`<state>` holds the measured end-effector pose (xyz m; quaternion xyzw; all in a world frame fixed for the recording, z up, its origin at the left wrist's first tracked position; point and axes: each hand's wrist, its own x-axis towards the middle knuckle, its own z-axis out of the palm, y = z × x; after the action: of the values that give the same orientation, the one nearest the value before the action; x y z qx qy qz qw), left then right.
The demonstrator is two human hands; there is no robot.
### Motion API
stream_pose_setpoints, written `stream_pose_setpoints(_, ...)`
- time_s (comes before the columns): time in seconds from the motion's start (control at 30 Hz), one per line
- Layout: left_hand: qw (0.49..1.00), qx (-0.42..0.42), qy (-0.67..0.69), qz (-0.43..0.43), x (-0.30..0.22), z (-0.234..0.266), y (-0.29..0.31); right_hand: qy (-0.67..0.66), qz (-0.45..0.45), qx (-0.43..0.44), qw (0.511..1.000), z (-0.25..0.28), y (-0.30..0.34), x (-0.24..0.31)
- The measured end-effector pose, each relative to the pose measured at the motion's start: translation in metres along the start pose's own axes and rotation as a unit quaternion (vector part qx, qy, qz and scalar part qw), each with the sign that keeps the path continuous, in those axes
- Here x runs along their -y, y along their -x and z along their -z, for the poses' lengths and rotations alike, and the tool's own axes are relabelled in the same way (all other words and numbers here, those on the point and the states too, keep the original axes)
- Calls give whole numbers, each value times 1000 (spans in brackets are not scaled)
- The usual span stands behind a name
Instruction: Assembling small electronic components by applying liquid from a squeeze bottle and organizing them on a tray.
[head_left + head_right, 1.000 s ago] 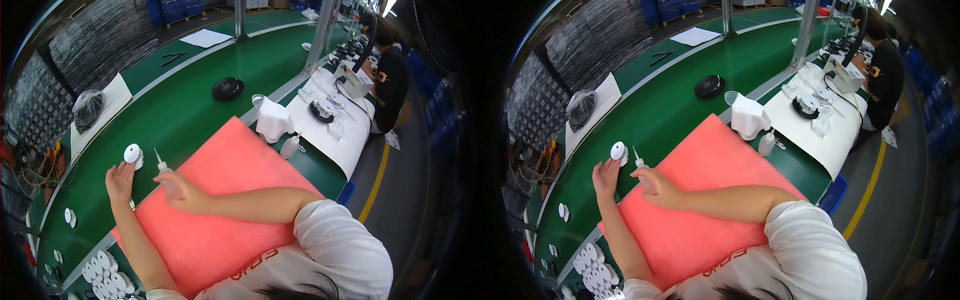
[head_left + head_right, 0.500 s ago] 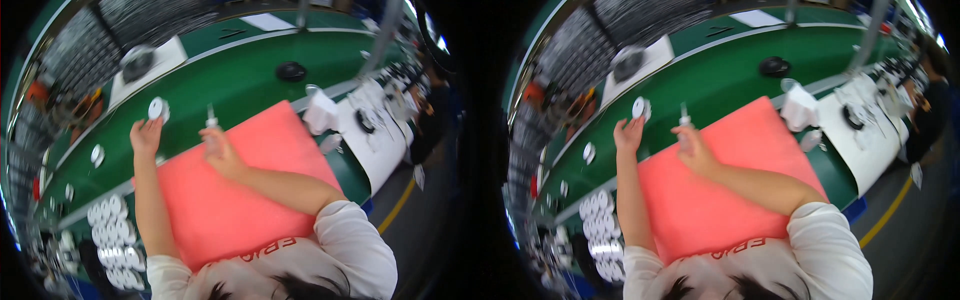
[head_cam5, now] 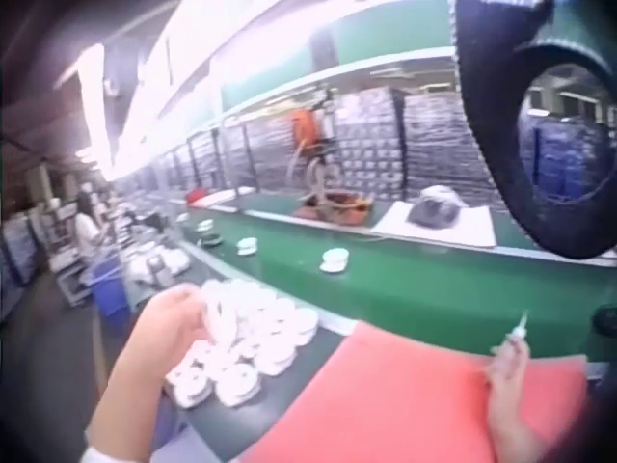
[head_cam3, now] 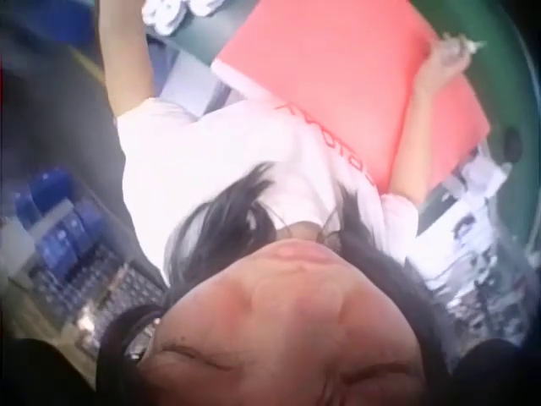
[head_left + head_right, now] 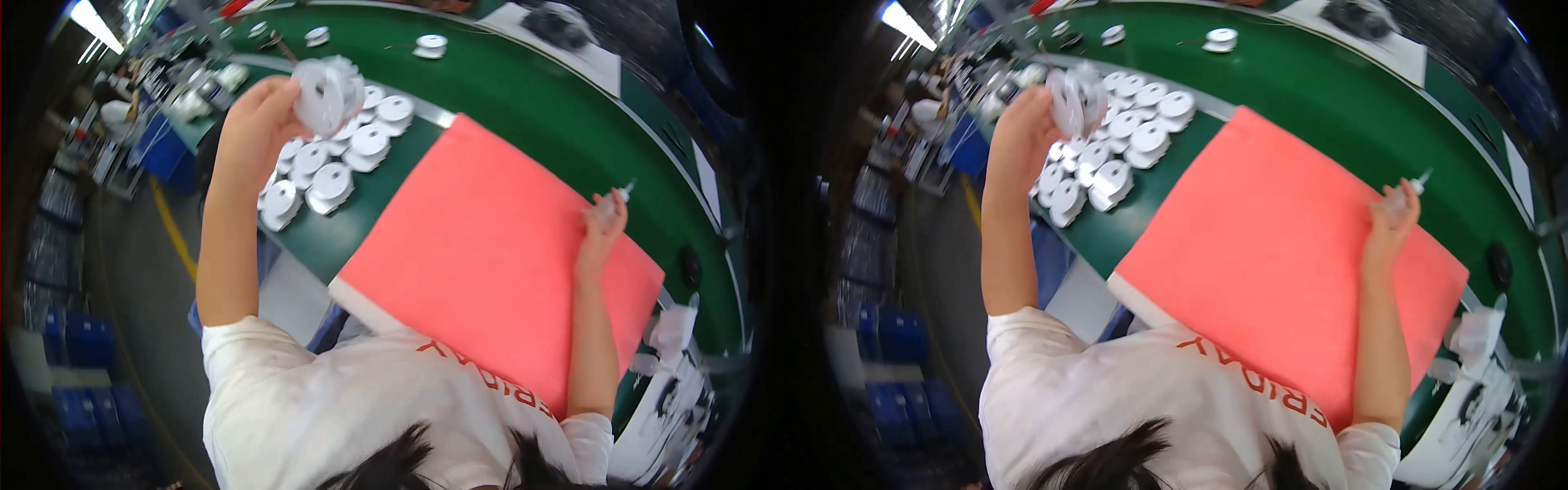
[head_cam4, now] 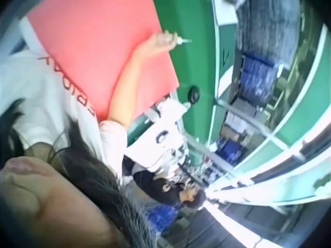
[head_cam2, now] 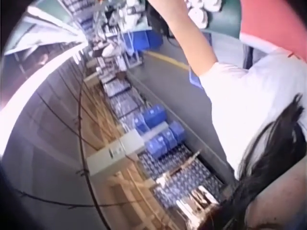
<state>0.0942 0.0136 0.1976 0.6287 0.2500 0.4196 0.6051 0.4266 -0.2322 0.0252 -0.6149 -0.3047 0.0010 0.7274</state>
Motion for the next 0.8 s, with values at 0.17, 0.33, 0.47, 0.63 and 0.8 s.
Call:
stream_pose_setpoints(0.17, 969, -150, -168, 99, 43, 43, 101, 7, -57, 9, 998, -8, 4, 5)
stream_pose_setpoints(0.33, 954, -215, -111, 179, 92, 62, 130, 31, -59, -1, 998, -15, 5, 18)
stream_pose_setpoints(0.47, 938, -231, -123, 225, 103, 65, 125, 38, -70, 1, 997, -14, 3, 17)
stream_pose_setpoints(0.63, 930, -221, -112, 273, 101, 63, 123, 21, -74, 3, 997, -13, 4, 17)
stream_pose_setpoints(0.8, 933, -226, -56, 276, 105, 64, 121, 17, -77, 11, 997, -9, 3, 17)
